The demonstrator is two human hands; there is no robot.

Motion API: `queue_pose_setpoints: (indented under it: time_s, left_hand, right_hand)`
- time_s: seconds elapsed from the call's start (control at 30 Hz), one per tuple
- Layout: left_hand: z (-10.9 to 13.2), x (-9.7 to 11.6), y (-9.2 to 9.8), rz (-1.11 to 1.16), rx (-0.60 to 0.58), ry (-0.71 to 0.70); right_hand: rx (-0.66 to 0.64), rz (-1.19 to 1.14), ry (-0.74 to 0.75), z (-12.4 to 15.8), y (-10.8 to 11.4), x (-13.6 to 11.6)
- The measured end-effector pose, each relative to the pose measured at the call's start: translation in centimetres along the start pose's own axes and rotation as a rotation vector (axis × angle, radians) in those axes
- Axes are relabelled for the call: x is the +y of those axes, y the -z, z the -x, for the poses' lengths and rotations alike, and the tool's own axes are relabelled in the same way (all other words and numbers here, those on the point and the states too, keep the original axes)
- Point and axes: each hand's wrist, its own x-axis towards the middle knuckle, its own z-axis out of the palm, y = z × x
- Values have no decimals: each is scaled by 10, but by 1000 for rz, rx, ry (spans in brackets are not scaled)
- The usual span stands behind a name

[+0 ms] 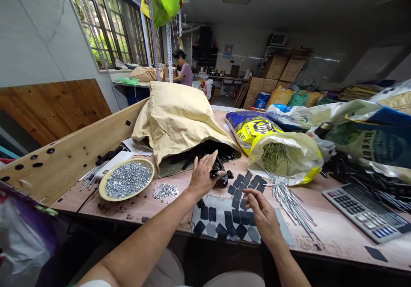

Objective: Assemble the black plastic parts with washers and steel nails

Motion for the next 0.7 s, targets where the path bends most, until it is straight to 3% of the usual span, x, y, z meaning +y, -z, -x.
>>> queue_pose_setpoints:
  time_s: [0.13,0.3,0.53,0.7]
  left_hand:
    - [5,12,17,50,55,-34]
    - [22,22,24,121,188,-114]
    - [34,20,24,160,198,-139]
    - [40,25,27,190,233,-154]
  right_hand:
    - [-68,-57,46,0,-16,-19]
    - [-106,-62,187,8,-30,-46]
    - [-82,23,560,24,-40,-78]
    - [-32,180,745,23,-49,-96]
